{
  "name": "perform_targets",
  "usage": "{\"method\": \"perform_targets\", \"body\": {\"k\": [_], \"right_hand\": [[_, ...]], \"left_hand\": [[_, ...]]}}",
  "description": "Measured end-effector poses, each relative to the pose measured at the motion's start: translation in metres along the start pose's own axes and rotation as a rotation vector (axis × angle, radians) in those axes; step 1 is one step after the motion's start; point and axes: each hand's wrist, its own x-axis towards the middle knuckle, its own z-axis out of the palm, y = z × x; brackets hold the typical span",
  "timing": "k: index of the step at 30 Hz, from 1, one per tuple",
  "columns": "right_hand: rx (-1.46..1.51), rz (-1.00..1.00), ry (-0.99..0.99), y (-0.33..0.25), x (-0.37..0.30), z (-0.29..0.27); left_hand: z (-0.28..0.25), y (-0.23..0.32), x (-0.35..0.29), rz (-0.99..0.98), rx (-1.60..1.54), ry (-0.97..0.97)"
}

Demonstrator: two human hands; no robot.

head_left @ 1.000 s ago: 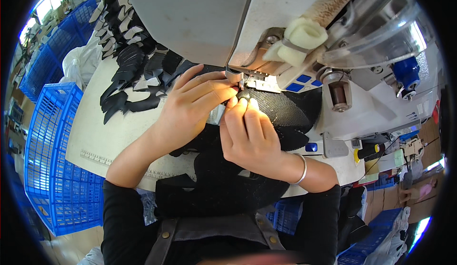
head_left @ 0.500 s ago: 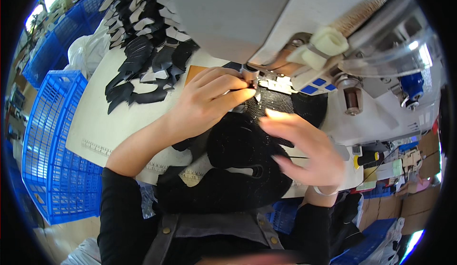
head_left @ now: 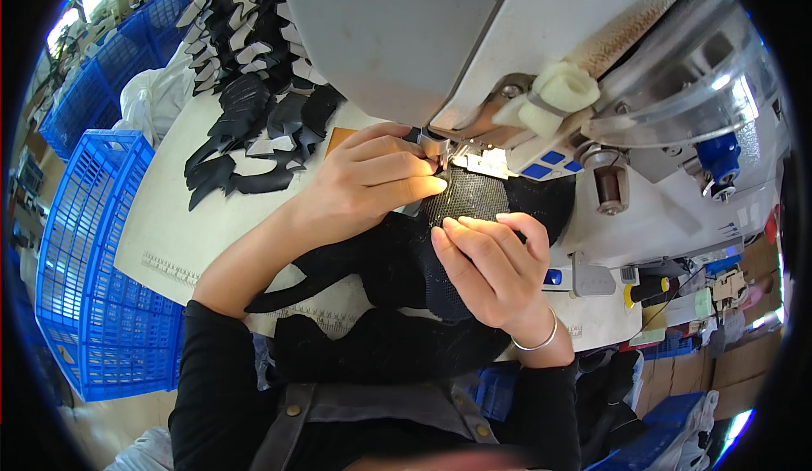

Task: The person stitches shoe upper components by aligning fabric patches onto the shoe pieces and feeding them through a sewing machine.

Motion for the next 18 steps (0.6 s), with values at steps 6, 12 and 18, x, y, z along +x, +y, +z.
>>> {"method": "perform_targets", "body": {"k": [6, 12, 18], "right_hand": [[-0.01, 0.007, 0.066, 0.01, 0.0, 0.016], [0.198, 0.172, -0.016, 0.034, -0.006, 0.013], [0.114, 0.309, -0.146, 0.031, 0.001, -0.004]], "left_hand": [[0.002, -0.009, -0.006, -0.15, -0.128, -0.018], [-0.028, -0.008, 0.002, -0.301, -0.24, -0.212], [-0.056, -0.02, -0.003, -0.57, -0.523, -0.594]]}}
